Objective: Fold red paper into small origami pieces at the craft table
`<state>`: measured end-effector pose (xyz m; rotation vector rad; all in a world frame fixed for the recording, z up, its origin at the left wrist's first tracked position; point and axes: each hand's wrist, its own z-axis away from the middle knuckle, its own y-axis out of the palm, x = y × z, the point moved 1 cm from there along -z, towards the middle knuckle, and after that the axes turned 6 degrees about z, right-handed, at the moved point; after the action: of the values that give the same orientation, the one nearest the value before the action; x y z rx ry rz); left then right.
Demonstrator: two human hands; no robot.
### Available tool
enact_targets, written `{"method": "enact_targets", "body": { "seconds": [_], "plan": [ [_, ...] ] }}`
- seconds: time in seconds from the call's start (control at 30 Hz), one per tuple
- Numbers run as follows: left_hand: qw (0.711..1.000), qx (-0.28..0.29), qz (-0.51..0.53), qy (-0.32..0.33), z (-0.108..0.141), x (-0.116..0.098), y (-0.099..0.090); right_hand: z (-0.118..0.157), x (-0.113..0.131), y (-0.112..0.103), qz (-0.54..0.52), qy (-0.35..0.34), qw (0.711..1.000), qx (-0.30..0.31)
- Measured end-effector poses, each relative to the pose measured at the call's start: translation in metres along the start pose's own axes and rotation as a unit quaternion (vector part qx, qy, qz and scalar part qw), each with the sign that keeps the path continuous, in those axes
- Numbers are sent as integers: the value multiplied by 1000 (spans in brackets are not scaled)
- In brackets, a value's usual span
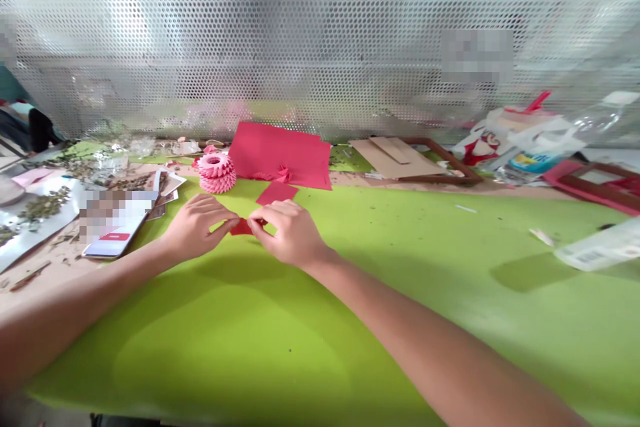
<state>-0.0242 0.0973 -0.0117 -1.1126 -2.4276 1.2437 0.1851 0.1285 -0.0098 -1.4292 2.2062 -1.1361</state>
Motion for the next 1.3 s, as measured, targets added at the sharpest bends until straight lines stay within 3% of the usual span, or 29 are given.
{"method": "enact_targets", "body": {
  "seconds": [0.17,0.5,0.63,0.8,0.97,1.1,1.2,1.3],
  "plan": [
    [1000,7,-3,23,0,-6,3,0,5,0,44,-16,999,25],
    [999,-31,12,-15,4,15,-3,-1,-17,-7,71,41,996,18],
    [996,-41,47,-61,5,17,-5,-3,-18,-12,-29,100,994,13],
    [991,-34,91,-94,4,12,-5,-4,-5,-9,-154,174,970,77],
    [996,-1,74,-51,4,4,-7,-3,-1,-5,-185,197,960,70],
    [999,16,36,-2,4,-2,-7,-1,-5,-4,-150,164,973,59],
    [999,11,34,19,5,0,-6,0,-8,-5,-72,67,995,15],
    [999,-18,49,17,4,7,-5,0,-10,-8,-2,-32,999,-28]
  ]
}}
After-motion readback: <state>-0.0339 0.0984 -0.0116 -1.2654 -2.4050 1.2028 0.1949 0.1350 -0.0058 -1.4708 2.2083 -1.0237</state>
